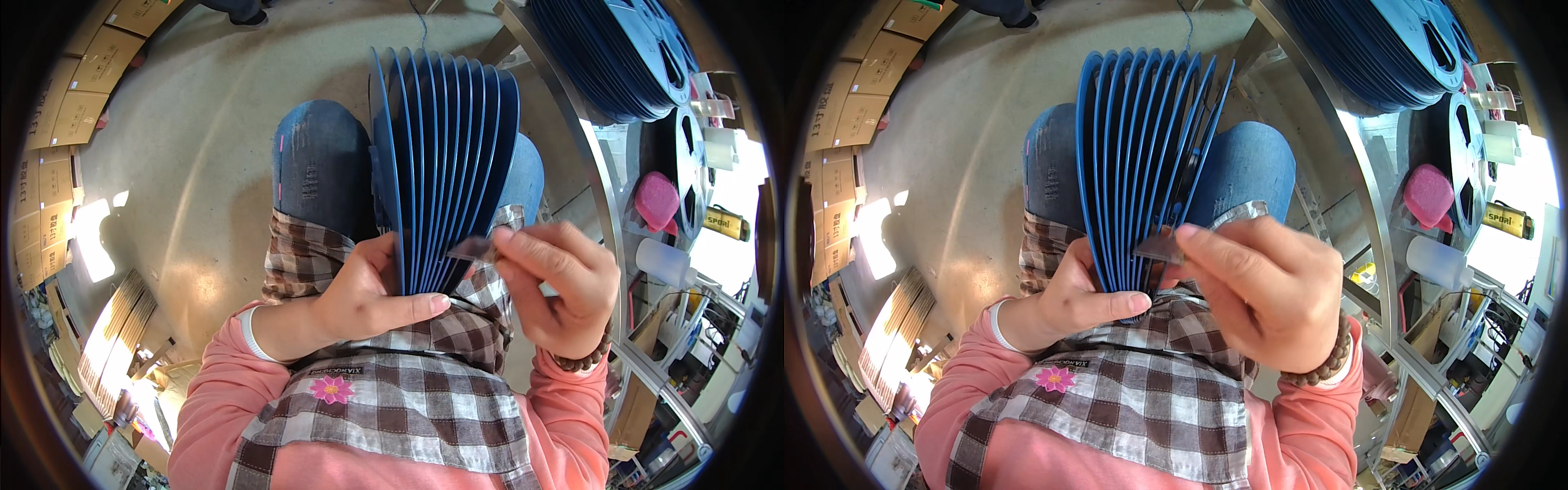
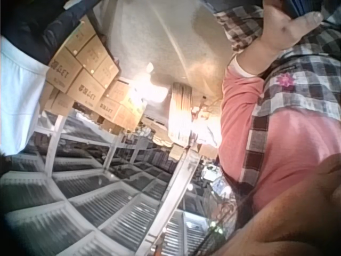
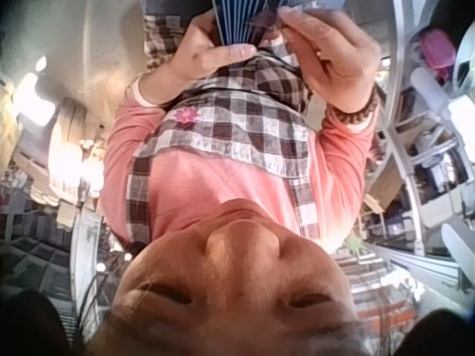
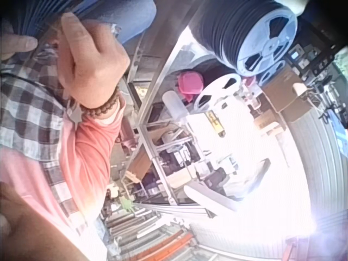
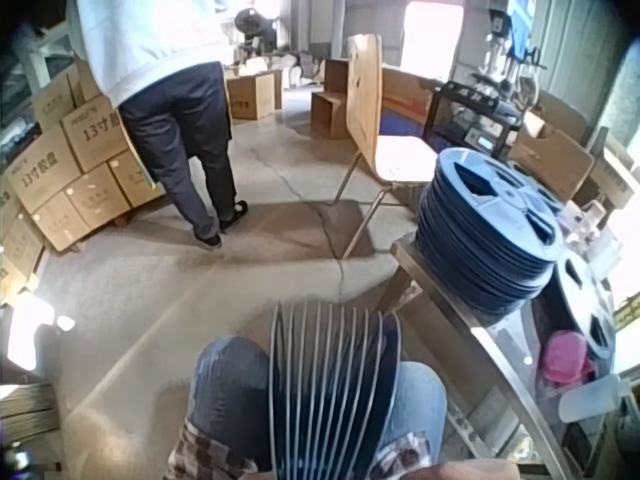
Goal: The person wipes the surface of blue plastic reels with a pink cloth, then uses a small metal tool to scrape edges and crevices. The person stacks the cleaned reels and continues scraping along the edges of the stack.
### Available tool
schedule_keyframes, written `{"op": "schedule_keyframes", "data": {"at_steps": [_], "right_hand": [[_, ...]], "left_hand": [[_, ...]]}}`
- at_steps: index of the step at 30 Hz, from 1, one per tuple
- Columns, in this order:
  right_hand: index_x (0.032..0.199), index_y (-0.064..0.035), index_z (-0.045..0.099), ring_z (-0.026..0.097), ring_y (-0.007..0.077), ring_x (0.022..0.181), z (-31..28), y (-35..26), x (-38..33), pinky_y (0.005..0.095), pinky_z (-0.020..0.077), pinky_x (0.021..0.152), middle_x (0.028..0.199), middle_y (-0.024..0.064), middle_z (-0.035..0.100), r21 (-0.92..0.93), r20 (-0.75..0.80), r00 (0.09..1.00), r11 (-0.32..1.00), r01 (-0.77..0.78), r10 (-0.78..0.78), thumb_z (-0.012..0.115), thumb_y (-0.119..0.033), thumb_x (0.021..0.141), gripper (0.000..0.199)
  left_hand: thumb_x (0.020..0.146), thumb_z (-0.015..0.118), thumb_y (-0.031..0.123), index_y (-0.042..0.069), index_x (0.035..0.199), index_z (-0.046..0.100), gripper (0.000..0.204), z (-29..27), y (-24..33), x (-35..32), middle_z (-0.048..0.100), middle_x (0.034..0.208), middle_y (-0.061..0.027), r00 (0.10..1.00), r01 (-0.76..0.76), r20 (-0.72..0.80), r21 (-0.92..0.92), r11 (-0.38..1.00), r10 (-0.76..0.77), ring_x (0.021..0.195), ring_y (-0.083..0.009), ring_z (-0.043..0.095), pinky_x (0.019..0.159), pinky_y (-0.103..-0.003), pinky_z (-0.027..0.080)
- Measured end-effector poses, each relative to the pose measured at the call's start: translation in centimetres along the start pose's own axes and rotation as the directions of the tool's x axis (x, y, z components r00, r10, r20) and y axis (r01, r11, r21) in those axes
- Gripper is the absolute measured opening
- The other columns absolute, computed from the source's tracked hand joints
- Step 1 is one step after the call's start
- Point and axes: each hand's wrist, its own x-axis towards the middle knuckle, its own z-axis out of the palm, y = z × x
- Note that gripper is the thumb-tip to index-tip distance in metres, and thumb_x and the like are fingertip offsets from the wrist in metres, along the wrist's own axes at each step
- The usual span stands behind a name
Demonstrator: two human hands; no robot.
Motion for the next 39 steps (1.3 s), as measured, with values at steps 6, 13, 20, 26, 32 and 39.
{"op": "schedule_keyframes", "data": {"at_steps": [6,13,20,26,32,39], "right_hand": [[0.100,-0.0014,0.072,0.063,0.0195,0.055,0.4,0.4,0.8,0.0288,0.0468,0.047,0.074,0.0075,0.064,-0.019,-0.041,0.999,1.000,-0.015,0.015,0.072,0.007,0.072,0.029],[0.100,-0.0038,0.072,0.062,0.0203,0.055,-0.4,0.2,0.3,0.0294,0.0479,0.048,0.074,0.0054,0.063,-0.032,0.127,0.992,0.999,0.014,-0.010,0.074,0.003,0.069,0.032],[0.099,-0.0005,0.073,0.064,0.0189,0.060,-0.2,-0.1,0.1,0.0265,0.0481,0.051,0.076,0.0100,0.065,0.035,0.067,0.997,0.999,-0.035,0.033,0.074,0.008,0.070,0.030],[0.101,-0.0023,0.072,0.064,0.0204,0.056,0.4,0.7,0.8,0.0288,0.0481,0.048,0.074,0.0070,0.063,-0.021,0.007,0.999,0.999,0.050,-0.050,0.075,0.003,0.072,0.029],[0.100,-0.0017,0.073,0.063,0.0175,0.059,-0.2,0.3,0.2,0.0252,0.0469,0.052,0.077,0.0098,0.065,-0.030,0.083,0.996,0.999,0.025,-0.023,0.075,0.010,0.068,0.034],[0.099,-0.0038,0.073,0.062,0.0185,0.056,-0.3,0.7,-0.4,0.0276,0.0464,0.048,0.073,0.0065,0.063,0.040,0.133,0.990,0.998,0.051,-0.056,0.076,0.004,0.065,0.035]], "left_hand": [[0.086,0.065,0.000,-0.004,0.141,0.039,0.061,0.2,-0.2,0.1,0.055,0.135,-0.0181,0.999,-0.035,0.022,-0.056,0.998,0.036,0.125,-0.0292,0.055,0.107,-0.040,0.044],[0.086,0.066,0.000,-0.003,0.140,0.043,0.058,0.0,-0.2,0.1,0.058,0.132,-0.0164,0.999,-0.041,0.024,-0.003,0.999,0.041,0.124,-0.0256,0.056,0.107,-0.039,0.044],[0.086,0.067,0.001,-0.003,0.138,0.045,0.057,0.1,-0.1,0.1,0.062,0.126,-0.0135,0.999,-0.037,0.023,0.002,0.999,0.037,0.119,-0.0224,0.059,0.103,-0.036,0.046],[0.086,0.068,0.003,-0.003,0.134,0.049,0.053,0.3,-0.2,0.3,0.063,0.123,-0.0126,0.998,-0.061,0.027,-0.032,0.998,0.062,0.118,-0.0210,0.059,0.103,-0.035,0.045],[0.086,0.069,0.003,-0.003,0.134,0.051,0.052,-0.3,-0.7,0.0,0.063,0.125,-0.0126,0.998,-0.037,0.051,0.061,0.997,0.034,0.115,-0.0178,0.059,0.101,-0.034,0.046],[0.085,0.069,0.001,-0.002,0.135,0.050,0.054,-0.3,-1.0,-0.1,0.063,0.124,-0.0123,1.000,-0.027,0.005,0.094,0.995,0.027,0.114,-0.0169,0.059,0.099,-0.032,0.046]]}}
